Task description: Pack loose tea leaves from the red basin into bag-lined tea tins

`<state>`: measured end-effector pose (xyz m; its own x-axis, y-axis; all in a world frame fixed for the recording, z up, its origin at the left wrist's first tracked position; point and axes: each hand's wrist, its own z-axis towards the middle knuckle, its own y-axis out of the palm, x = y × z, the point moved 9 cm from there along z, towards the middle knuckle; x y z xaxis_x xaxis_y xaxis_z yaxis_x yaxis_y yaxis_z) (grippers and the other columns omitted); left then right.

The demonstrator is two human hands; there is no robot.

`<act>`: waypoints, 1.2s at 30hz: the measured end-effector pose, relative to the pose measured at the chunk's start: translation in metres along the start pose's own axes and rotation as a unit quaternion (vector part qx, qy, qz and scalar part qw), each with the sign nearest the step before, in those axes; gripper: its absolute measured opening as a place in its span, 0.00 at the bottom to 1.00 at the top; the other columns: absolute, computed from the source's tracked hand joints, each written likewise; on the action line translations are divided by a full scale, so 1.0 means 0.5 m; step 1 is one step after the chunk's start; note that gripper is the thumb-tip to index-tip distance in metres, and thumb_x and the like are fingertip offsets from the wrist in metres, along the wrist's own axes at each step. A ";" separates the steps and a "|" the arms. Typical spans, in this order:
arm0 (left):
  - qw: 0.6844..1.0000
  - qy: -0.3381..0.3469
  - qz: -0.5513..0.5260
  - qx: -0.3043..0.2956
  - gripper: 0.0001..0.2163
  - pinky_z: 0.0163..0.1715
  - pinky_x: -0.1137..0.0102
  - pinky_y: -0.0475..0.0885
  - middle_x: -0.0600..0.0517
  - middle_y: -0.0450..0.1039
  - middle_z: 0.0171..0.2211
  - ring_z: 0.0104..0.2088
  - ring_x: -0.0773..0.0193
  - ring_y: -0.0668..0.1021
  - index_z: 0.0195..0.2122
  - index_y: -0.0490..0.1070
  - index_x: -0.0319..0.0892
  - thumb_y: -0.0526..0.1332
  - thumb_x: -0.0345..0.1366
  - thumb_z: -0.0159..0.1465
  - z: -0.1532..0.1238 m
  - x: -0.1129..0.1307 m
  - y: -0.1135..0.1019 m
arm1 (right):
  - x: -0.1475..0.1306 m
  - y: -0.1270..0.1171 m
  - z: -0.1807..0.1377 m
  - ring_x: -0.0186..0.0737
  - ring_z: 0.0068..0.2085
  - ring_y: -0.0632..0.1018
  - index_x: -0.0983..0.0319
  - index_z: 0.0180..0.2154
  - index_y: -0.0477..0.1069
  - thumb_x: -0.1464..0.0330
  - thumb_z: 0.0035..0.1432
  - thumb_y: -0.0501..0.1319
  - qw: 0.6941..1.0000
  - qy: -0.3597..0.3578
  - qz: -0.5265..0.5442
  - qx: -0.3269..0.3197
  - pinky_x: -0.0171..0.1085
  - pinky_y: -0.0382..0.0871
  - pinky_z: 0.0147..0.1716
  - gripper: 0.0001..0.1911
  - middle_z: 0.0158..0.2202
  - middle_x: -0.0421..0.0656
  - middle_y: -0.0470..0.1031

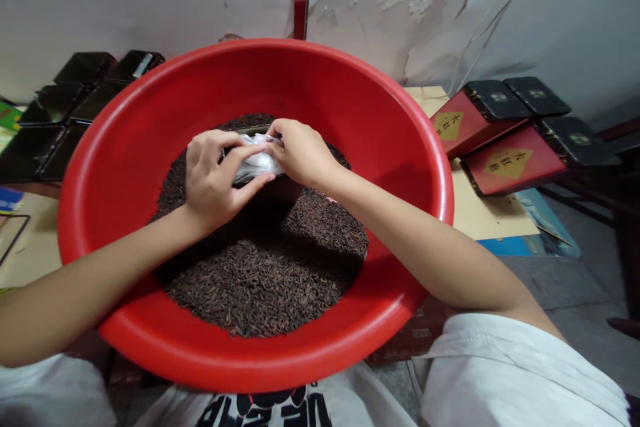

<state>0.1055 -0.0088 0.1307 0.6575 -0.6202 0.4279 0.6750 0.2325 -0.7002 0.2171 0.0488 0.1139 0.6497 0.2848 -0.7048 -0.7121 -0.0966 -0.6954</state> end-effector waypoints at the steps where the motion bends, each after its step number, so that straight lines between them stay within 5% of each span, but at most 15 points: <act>1: 1.000 0.014 0.013 -0.011 0.14 0.59 0.52 0.58 0.45 0.72 0.49 0.56 0.46 0.69 0.46 0.71 0.47 0.63 0.44 0.61 0.001 0.005 0.004 | -0.001 0.000 0.000 0.35 0.30 0.68 0.62 0.27 0.68 0.71 0.54 0.59 1.000 0.006 -0.019 0.001 0.37 0.59 0.32 0.03 0.27 0.41 0.71; 6: 0.991 0.071 0.089 -0.076 0.14 0.57 0.54 0.63 0.44 0.75 0.48 0.52 0.48 0.74 0.42 0.74 0.41 0.64 0.45 0.61 0.008 0.018 0.029 | -0.015 0.010 -0.004 0.39 0.32 0.71 0.63 0.29 0.69 0.69 0.57 0.57 0.995 -0.007 -0.098 -0.001 0.39 0.63 0.36 0.06 0.28 0.44 0.71; 11: 0.972 0.078 0.189 -0.112 0.18 0.42 0.60 0.72 0.42 0.77 0.37 0.38 0.52 0.78 0.45 0.72 0.36 0.61 0.46 0.64 0.020 0.003 0.033 | -0.053 -0.016 -0.021 0.46 0.46 0.74 0.64 0.42 0.70 0.70 0.58 0.57 0.979 -0.136 -0.134 0.066 0.45 0.68 0.47 0.11 0.48 0.52 0.71; 14: 0.971 0.075 0.191 -0.120 0.17 0.48 0.58 0.71 0.43 0.77 0.38 0.41 0.52 0.78 0.44 0.72 0.36 0.60 0.46 0.63 0.015 -0.005 0.033 | -0.081 0.013 -0.050 0.51 0.56 0.70 0.64 0.51 0.68 0.65 0.62 0.54 0.958 -0.237 -0.159 -0.019 0.52 0.63 0.56 0.18 0.55 0.52 0.70; 17: 0.971 0.063 0.196 -0.119 0.17 0.56 0.53 0.65 0.42 0.75 0.43 0.49 0.48 0.74 0.44 0.73 0.37 0.61 0.46 0.62 0.003 -0.008 0.034 | -0.079 0.062 -0.076 0.58 0.65 0.61 0.73 0.61 0.58 0.56 0.59 0.58 0.937 -0.243 -0.217 -0.129 0.54 0.56 0.63 0.36 0.63 0.60 0.60; 20: 0.976 0.029 0.159 -0.144 0.21 0.56 0.52 0.66 0.41 0.73 0.47 0.54 0.45 0.71 0.48 0.71 0.36 0.64 0.45 0.59 0.007 -0.018 0.028 | -0.067 0.088 -0.082 0.60 0.67 0.55 0.79 0.65 0.45 0.54 0.52 0.64 0.924 -0.208 -0.261 -0.186 0.52 0.54 0.65 0.52 0.67 0.65 0.50; 23: 0.976 -0.030 0.036 -0.211 0.20 0.50 0.59 0.72 0.45 0.76 0.43 0.48 0.52 0.76 0.55 0.67 0.38 0.60 0.36 0.61 0.035 -0.044 0.009 | -0.062 0.095 -0.069 0.59 0.66 0.59 0.77 0.67 0.43 0.56 0.47 0.69 0.911 -0.199 -0.282 -0.226 0.49 0.59 0.63 0.57 0.67 0.64 0.50; 27: 0.978 -0.192 -0.008 -0.081 0.24 0.49 0.67 0.72 0.46 0.77 0.44 0.43 0.63 0.79 0.58 0.64 0.34 0.51 0.21 0.59 0.088 -0.137 -0.090 | -0.060 0.089 -0.040 0.60 0.62 0.67 0.70 0.67 0.49 0.53 0.44 0.70 0.907 -0.186 -0.287 -0.246 0.50 0.65 0.59 0.56 0.65 0.59 0.57; 29: 0.956 -0.262 0.083 -0.107 0.20 0.52 0.67 0.70 0.46 0.77 0.47 0.48 0.61 0.78 0.52 0.71 0.35 0.52 0.22 0.59 0.083 -0.190 -0.091 | -0.058 0.088 -0.031 0.61 0.62 0.66 0.71 0.66 0.50 0.54 0.45 0.70 0.911 -0.174 -0.289 -0.236 0.52 0.64 0.59 0.55 0.65 0.60 0.58; 33: 0.815 -0.333 0.240 -0.410 0.16 0.54 0.62 0.69 0.40 0.76 0.49 0.52 0.47 0.76 0.47 0.76 0.33 0.59 0.38 0.63 -0.009 -0.288 0.020 | -0.063 0.095 -0.035 0.58 0.63 0.65 0.67 0.66 0.52 0.55 0.50 0.67 0.918 -0.192 -0.276 -0.210 0.53 0.62 0.61 0.48 0.65 0.56 0.58; 36: 0.779 -0.349 0.296 -0.428 0.32 0.56 0.53 0.66 0.32 0.63 0.60 0.59 0.38 0.68 0.61 0.63 0.31 0.59 0.51 0.63 -0.044 -0.332 0.049 | -0.060 0.098 -0.040 0.59 0.64 0.64 0.68 0.65 0.54 0.55 0.51 0.66 0.920 -0.189 -0.290 -0.186 0.53 0.61 0.61 0.46 0.65 0.57 0.57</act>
<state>0.0055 0.0836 0.0298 0.9924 0.0347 -0.1182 -0.0903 -0.4482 -0.8893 0.1681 0.0166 0.0982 0.7029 0.6953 -0.1499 -0.0888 -0.1233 -0.9884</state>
